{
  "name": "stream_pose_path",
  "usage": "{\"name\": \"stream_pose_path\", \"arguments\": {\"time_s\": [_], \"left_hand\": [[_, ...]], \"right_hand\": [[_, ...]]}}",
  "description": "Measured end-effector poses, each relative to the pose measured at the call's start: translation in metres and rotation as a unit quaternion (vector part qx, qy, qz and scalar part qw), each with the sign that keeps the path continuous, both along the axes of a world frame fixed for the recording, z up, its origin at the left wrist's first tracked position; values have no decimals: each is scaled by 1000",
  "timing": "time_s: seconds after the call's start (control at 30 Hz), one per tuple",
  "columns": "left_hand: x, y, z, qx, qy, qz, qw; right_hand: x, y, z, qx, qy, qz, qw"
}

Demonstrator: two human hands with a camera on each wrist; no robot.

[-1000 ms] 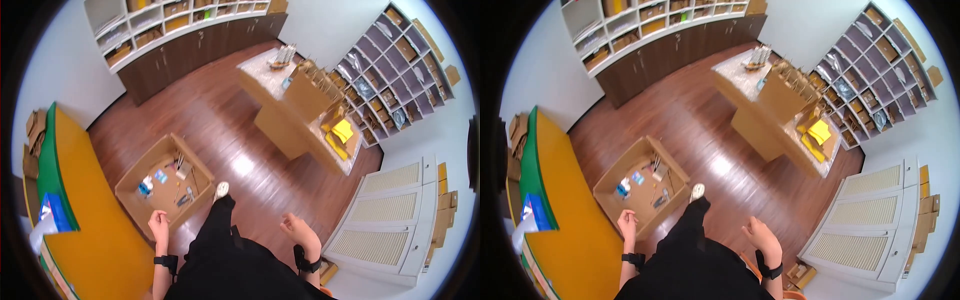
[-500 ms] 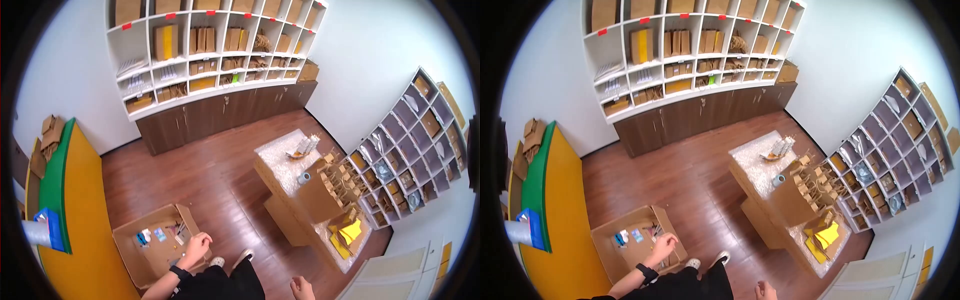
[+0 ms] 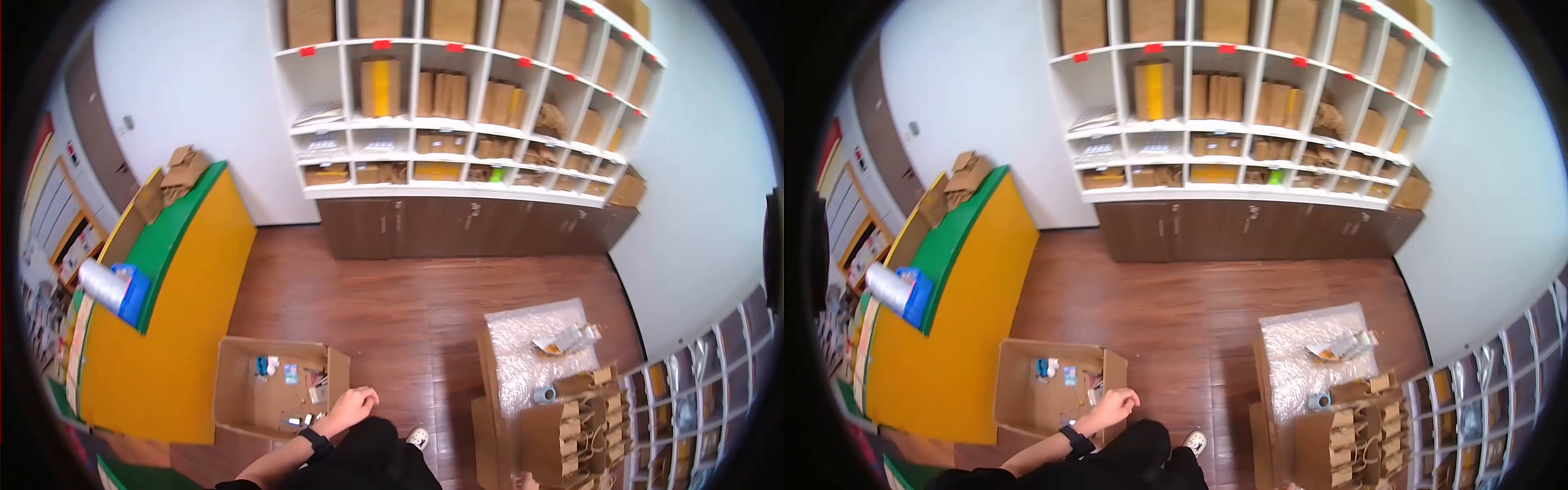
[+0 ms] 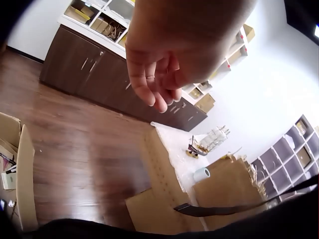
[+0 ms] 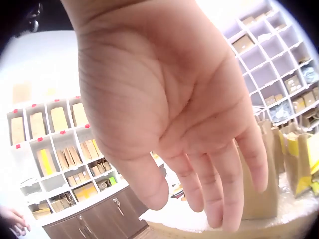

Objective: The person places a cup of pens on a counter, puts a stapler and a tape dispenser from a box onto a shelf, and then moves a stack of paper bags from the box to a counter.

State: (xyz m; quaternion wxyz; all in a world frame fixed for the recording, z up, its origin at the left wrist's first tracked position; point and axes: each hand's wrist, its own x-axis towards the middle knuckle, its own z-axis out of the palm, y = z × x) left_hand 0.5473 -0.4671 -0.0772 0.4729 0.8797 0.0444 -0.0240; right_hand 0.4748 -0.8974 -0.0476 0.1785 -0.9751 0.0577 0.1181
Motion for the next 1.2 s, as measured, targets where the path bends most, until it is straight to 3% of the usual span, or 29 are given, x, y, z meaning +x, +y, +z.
{"name": "stream_pose_path", "arguments": {"time_s": [0.07,0.13,0.2,0.27,0.33,0.4,0.47,0.5,0.53,0.6,0.7,0.77,0.83,0.9,1.03,1.2], "left_hand": [[-2,10,3,38,10,54,998],[-12,30,-7,24,77,102,991],[-33,60,-52,16,117,166,979],[-58,89,-86,100,148,207,962],[-81,112,-102,-11,251,265,931],[-101,132,-125,-52,294,330,896],[-118,147,-141,-17,299,364,882],[-122,155,-152,2,322,386,864],[-125,162,-163,19,343,411,844],[-120,177,-185,-25,358,457,814],[-121,177,-216,-2,335,542,770],[-107,189,-232,-12,304,534,789],[-76,207,-180,-32,288,515,807],[-57,219,-166,-59,245,548,798],[-46,229,-178,-109,202,619,751],[-39,193,-201,-116,324,654,674]], "right_hand": [[53,16,49,69,109,-37,991],[95,30,70,83,82,26,993],[133,42,64,63,38,97,993],[171,58,61,58,72,157,983],[214,74,48,14,119,218,969],[254,99,28,20,84,224,971],[297,118,-9,41,85,267,959],[320,134,-14,49,84,290,952],[334,164,4,-25,140,310,940],[358,210,-12,36,8,408,912],[389,283,-5,11,122,413,903],[400,331,10,23,152,425,892],[410,368,21,14,154,442,884],[420,401,26,9,162,461,873],[459,455,8,-1,196,527,827],[531,527,-27,-8,222,588,778]]}}
